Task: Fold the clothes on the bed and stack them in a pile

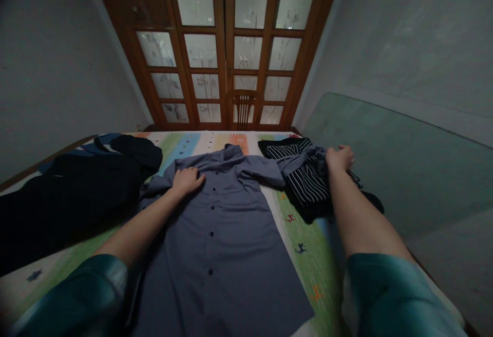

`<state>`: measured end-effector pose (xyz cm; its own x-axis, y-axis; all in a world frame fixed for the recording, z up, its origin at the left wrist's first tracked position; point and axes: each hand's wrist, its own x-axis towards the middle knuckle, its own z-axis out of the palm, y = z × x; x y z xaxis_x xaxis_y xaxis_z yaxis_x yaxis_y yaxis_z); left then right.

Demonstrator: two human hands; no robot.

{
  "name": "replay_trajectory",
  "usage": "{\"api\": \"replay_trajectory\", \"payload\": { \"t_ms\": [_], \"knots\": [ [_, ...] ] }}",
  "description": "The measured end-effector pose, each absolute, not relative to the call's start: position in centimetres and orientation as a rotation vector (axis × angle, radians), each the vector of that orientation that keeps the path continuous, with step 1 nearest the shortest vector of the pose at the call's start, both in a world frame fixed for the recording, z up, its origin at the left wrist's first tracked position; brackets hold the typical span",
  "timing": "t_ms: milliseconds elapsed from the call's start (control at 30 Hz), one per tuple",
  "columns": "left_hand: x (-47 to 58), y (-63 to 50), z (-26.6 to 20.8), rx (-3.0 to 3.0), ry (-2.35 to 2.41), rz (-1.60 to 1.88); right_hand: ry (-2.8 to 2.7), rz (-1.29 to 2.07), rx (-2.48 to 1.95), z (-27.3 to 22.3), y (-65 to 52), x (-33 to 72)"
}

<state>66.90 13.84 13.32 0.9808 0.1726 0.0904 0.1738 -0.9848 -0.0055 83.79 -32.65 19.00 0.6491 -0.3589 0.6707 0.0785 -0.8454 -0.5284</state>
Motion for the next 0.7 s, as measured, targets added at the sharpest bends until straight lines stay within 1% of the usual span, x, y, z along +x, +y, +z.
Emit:
{"api": "replay_trajectory", "payload": {
  "t_ms": [100, 167, 233, 333, 400, 467, 567, 700],
  "knots": [
    [68.9, 14.6, 14.5, -3.048, -0.284, -0.381, 0.201, -1.144, -2.374, 19.2, -29.5, 84.0],
    [70.5, 15.4, 14.8, -3.041, -0.335, -0.420, -0.115, -1.058, -2.481, 19.4, -25.7, 83.9],
    [72.2, 16.3, 14.8, -3.059, -0.365, -0.377, -0.393, -0.820, -2.593, 19.0, -21.4, 83.7],
    [74.4, 17.5, 14.2, -3.136, -0.352, -0.168, -0.572, -0.305, -2.759, 17.2, -15.6, 83.5],
    [75.5, 18.1, 13.6, -3.177, -0.370, -0.052, -0.544, -0.035, -2.845, 15.6, -12.7, 83.5],
    [76.3, 18.6, 13.1, -3.192, -0.422, -0.018, -0.441, 0.127, -2.901, 14.1, -10.9, 83.8],
    [77.0, 19.4, 12.8, -3.197, -0.469, 0.031, -0.295, 0.175, -2.912, 12.8, -9.4, 84.6],
    [77.3, 20.1, 13.4, -3.181, -0.508, 0.001, -0.288, 0.260, -2.849, 13.0, -8.0, 85.6]
  ]
}}
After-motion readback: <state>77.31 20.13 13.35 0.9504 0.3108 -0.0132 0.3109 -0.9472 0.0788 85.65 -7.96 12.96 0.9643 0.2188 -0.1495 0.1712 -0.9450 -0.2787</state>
